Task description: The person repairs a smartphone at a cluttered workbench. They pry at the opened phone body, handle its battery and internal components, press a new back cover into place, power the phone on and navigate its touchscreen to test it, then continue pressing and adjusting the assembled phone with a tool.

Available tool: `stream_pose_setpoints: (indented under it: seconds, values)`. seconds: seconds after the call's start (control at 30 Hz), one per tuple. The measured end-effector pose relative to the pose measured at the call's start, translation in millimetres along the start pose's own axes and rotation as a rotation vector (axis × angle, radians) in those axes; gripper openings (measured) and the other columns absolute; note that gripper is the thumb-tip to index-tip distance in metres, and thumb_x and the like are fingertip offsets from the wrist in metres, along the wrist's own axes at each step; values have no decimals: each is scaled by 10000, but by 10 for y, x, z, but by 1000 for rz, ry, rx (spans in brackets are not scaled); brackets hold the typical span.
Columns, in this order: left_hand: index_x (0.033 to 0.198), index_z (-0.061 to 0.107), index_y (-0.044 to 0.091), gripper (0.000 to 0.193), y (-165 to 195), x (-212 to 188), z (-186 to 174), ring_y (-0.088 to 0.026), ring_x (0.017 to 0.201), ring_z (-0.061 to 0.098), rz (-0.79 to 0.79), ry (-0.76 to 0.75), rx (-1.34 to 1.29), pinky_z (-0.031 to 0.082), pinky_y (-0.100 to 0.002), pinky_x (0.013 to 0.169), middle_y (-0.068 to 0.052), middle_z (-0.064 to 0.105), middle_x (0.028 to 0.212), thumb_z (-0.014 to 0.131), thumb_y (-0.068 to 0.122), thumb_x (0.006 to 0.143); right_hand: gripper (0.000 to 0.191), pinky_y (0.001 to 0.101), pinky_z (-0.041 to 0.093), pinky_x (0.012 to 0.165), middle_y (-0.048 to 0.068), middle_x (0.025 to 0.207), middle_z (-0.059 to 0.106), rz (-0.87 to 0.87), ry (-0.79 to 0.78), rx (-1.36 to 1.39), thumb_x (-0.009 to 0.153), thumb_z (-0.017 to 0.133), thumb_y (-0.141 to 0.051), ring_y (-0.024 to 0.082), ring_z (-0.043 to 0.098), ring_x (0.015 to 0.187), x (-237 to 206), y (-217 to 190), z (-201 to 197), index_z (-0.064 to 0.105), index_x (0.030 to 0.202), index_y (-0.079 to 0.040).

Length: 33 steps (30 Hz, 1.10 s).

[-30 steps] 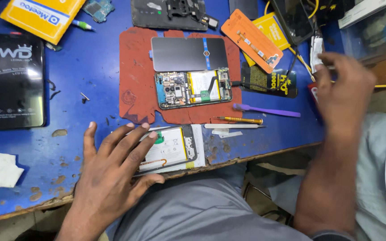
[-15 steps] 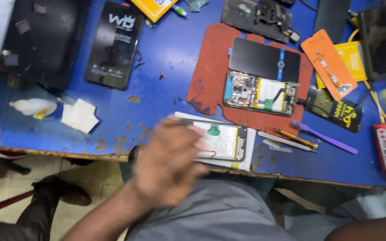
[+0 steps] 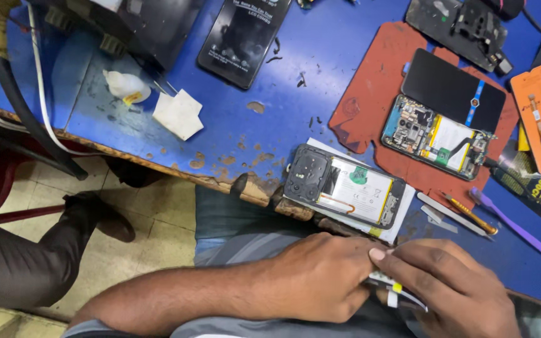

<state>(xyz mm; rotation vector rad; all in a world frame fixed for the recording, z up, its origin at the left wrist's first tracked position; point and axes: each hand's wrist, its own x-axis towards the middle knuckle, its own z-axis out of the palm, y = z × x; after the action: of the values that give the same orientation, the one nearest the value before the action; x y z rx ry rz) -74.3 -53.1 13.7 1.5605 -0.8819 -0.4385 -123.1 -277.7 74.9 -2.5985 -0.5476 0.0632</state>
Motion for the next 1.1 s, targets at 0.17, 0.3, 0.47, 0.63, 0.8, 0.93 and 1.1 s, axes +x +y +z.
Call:
stream_pose_setpoints:
  seconds: [0.17,0.3,0.47,0.63,0.8,0.93,1.1]
  values:
    - [1189,621,-17,339,-11,-84,-109,-357,867,703,-75,129,-75,569,-445,756,-172,688,985,737,156,922,549,314,612,839,58,987,776,168,93,41,600,825,-7,195,778,915,35,15,-55,752,1140,-67]
    - [1116,631,-16,227,-51,-187,-268,-342,845,706,97,310,158,571,-416,742,-154,675,922,745,85,947,425,286,620,827,82,944,780,254,225,143,688,760,97,180,799,888,114,58,33,758,1087,-50]
    - [968,627,1,155,-64,-214,-337,-302,724,675,154,356,329,533,-412,644,-115,634,798,760,50,905,446,283,610,759,134,957,809,214,85,307,631,829,39,201,808,858,274,87,93,755,1069,-1]
    - [842,633,72,124,-104,-236,-521,-252,663,633,126,549,506,482,-393,603,-67,634,764,697,-9,774,358,254,626,904,140,1065,765,261,395,334,864,584,134,188,772,942,528,-1,35,721,1171,10]
    - [947,677,70,100,-223,-218,-649,-168,711,583,364,450,799,434,-334,623,-90,695,1001,723,132,884,379,286,618,834,125,1083,751,146,322,42,827,640,158,202,766,965,951,-52,16,707,1169,9]
    - [954,676,80,125,-360,-148,-644,-157,762,578,354,397,843,416,-336,653,-142,725,1222,666,193,903,355,355,593,771,143,992,748,-71,248,-81,696,766,109,268,753,888,1208,-111,133,700,1030,10]
    - [932,669,74,124,-430,-155,-625,-167,730,558,339,403,826,399,-347,661,-149,734,1203,649,168,854,483,374,594,833,157,1038,742,-136,181,-99,627,672,155,298,751,955,1318,-122,174,698,1090,18]
